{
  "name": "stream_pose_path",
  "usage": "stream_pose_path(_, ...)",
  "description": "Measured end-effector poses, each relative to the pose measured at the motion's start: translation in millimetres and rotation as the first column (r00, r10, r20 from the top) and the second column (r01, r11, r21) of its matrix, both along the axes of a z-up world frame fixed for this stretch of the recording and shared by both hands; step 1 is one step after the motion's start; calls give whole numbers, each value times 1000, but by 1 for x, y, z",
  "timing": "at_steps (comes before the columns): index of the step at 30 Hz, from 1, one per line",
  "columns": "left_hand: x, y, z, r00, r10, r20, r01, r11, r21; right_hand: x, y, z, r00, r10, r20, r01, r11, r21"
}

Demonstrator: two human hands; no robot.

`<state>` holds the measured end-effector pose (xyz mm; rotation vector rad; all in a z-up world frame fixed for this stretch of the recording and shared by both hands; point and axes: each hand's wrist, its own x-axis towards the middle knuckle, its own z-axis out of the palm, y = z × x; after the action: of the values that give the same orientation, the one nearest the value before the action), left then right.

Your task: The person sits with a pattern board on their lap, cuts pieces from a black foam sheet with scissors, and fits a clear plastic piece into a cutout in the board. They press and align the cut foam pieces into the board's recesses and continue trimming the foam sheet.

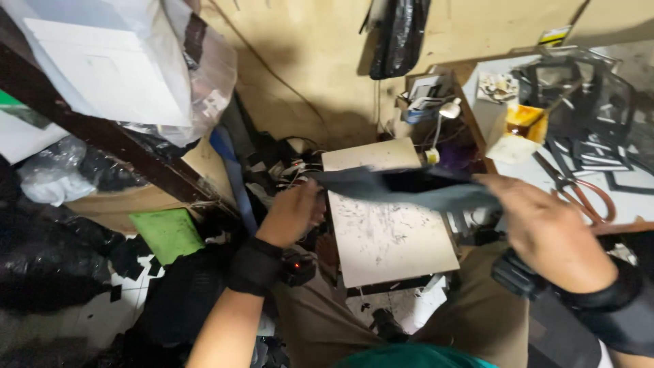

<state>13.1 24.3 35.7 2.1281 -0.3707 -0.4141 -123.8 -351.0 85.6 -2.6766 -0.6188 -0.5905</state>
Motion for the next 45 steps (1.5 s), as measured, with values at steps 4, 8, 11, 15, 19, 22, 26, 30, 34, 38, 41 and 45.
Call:
stream_pose_path(4,26,27,-25,823,109,-558,-365,854,-371,33,51,-46,970,186,159,-148,962,-228)
stream_pose_path(8,42,33,-155,797,341,-499,-498,838,-222,41,59,-186,949,303,-85,-314,918,-242)
stream_pose_path(11,44,37,-256,757,328,-565,-571,752,-329,40,45,-234,818,195,-541,-155,981,118)
stream_pose_path(15,40,38,-254,901,292,-321,-353,924,-150,59,1,-283,872,-109,-476,200,969,144)
stream_pose_path(19,57,34,-255,980,201,-9,-196,965,174,85,-37,-341,710,-363,-604,468,884,19)
stream_pose_path(22,43,-4,-226,990,136,33,-139,978,156,88,-28,-347,614,-379,-692,556,830,39)
stream_pose_path(26,36,-48,-246,996,88,-26,-85,991,102,99,-29,-363,582,-361,-728,611,785,99)
stream_pose_path(30,32,-74,-256,995,-99,8,96,975,202,100,-25,-362,586,-444,-677,641,766,53)
stream_pose_path(34,27,-84,-281,972,-233,39,207,920,334,102,-23,-363,486,-373,-790,705,702,102)
stream_pose_path(38,16,-88,-281,955,-285,82,232,891,391,103,-21,-344,565,-466,-681,643,765,10)
stream_pose_path(41,12,-89,-276,948,-306,90,246,882,403,103,-23,-354,571,-441,-693,646,762,48)
stream_pose_path(45,10,-96,-245,945,-322,56,269,864,425,110,-9,-350,541,-218,-812,765,530,367)
